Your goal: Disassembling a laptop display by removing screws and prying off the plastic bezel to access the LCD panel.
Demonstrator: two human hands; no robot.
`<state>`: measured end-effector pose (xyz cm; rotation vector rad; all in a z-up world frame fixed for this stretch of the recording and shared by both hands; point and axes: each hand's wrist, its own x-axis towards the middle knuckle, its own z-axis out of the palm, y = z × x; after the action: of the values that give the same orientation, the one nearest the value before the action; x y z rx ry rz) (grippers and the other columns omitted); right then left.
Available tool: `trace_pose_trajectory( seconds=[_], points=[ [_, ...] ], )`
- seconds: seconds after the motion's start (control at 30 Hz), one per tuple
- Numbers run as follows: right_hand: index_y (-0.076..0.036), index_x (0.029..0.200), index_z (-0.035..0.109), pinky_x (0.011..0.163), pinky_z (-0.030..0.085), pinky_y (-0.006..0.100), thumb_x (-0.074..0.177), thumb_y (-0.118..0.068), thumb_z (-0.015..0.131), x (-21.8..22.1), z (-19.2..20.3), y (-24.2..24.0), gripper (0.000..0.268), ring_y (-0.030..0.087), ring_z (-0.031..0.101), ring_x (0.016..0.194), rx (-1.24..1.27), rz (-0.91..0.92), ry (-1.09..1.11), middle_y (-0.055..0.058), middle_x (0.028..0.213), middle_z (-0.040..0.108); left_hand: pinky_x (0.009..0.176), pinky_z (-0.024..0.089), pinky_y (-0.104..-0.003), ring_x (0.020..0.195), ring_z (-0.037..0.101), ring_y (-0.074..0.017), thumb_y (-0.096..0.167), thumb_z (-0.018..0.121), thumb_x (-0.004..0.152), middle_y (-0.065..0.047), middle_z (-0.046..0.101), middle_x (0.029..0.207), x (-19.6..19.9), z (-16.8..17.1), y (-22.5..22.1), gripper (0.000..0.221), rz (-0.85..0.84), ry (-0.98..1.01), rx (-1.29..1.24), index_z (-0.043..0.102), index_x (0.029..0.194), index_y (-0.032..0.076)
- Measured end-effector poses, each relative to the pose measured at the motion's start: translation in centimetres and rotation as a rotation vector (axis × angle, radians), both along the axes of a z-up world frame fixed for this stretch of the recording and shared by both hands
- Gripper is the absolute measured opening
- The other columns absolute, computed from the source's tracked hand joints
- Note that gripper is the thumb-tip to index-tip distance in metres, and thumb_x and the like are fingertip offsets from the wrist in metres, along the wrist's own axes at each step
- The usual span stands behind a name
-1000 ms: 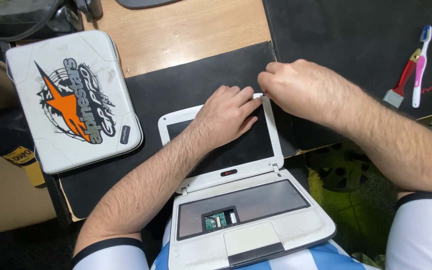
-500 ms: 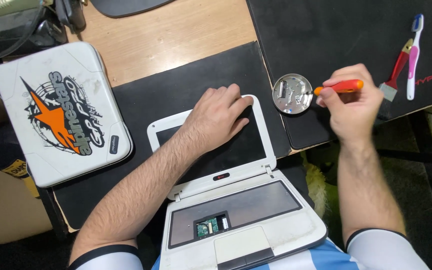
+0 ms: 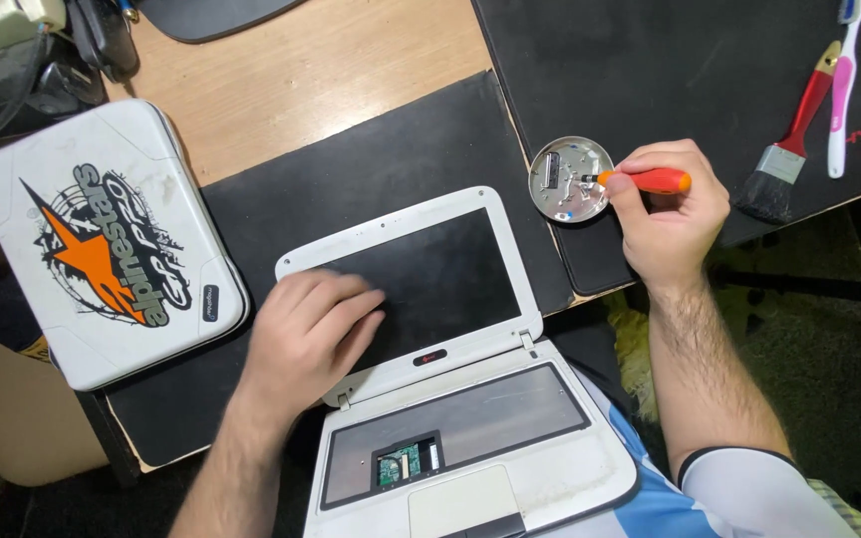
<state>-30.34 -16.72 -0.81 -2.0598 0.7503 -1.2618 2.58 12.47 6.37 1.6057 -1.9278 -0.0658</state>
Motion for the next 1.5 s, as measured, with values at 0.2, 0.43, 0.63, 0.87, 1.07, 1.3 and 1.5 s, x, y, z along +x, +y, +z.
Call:
trace_pose_trajectory(
  seconds=[0.2,0.43,0.63,0.87,1.07,1.3,1.5],
  points=[
    [0.007,0.118,0.075,0.103,0.063,0.048,0.121,0.011,0.087,-0.1,-0.1,-0.1,0.013,0.038,0.076,0.110,-0.010,0.010,0.013,0.025,0.116,0.078,0.072,0.046,-0.043,0.078,0.069,-0.0250,0.005,0.091,0.110,-0.006,0.079,0.092,0.5,-3.9,8.8,0.018,0.332,-0.070,-0.040,0.080,0.095,0.009],
    [0.008,0.118,0.075,0.102,0.062,0.049,0.122,0.011,0.088,0.1,0.0,0.0,0.014,0.039,0.075,0.110,-0.051,0.015,0.035,0.025,0.115,0.079,0.058,0.035,-0.042,0.060,0.051,-0.0250,0.005,0.087,0.112,-0.007,0.061,0.071,0.0,-6.4,10.9,0.038,0.411,-0.036,-0.111,0.066,0.081,0.005],
    [0.008,0.118,0.076,0.102,0.062,0.049,0.121,0.014,0.090,-0.1,-0.1,-0.1,0.015,0.038,0.075,0.110,-0.059,0.018,0.060,0.024,0.116,0.079,0.059,0.038,-0.040,0.061,0.050,-0.0219,0.007,0.088,0.113,-0.002,0.058,0.070,0.2,-6.5,10.8,0.040,0.402,-0.017,-0.066,0.066,0.079,0.009],
    [0.008,0.117,0.077,0.098,0.062,0.047,0.122,0.010,0.090,0.0,-0.1,-0.2,0.014,0.037,0.075,0.110,-0.063,0.011,0.073,0.023,0.116,0.080,0.060,0.041,-0.039,0.062,0.053,-0.0214,0.005,0.091,0.111,-0.003,0.063,0.073,0.1,-6.7,10.8,0.036,0.435,-0.010,-0.043,0.070,0.082,0.009],
    [0.010,0.124,0.069,0.082,0.070,0.040,0.127,0.013,0.078,-0.5,-0.7,-0.4,0.011,0.033,0.075,0.095,0.168,0.010,-0.116,0.028,0.121,0.070,0.060,0.040,-0.039,0.062,0.052,-0.0209,0.008,0.089,0.113,-0.002,0.062,0.072,0.2,-6.8,10.7,0.037,0.429,-0.020,-0.032,0.070,0.081,0.009],
    [-0.003,0.129,0.067,0.070,0.065,0.034,0.127,-0.012,0.077,-1.1,-2.2,-1.9,0.014,0.026,0.075,0.085,0.487,-0.088,-0.383,0.019,0.107,0.071,0.059,0.041,-0.038,0.062,0.053,-0.0202,0.006,0.090,0.112,-0.002,0.062,0.072,0.1,-6.7,10.5,0.037,0.429,-0.017,-0.031,0.070,0.081,0.009],
    [-0.005,0.129,0.066,0.067,0.063,0.032,0.124,-0.013,0.078,-1.3,-2.4,-2.5,0.015,0.025,0.073,0.082,0.543,-0.093,-0.420,0.019,0.109,0.071,0.060,0.041,-0.038,0.062,0.054,-0.0206,0.006,0.091,0.112,-0.002,0.063,0.073,0.2,-6.8,10.7,0.036,0.432,-0.021,-0.030,0.071,0.082,0.009]
  ],
)
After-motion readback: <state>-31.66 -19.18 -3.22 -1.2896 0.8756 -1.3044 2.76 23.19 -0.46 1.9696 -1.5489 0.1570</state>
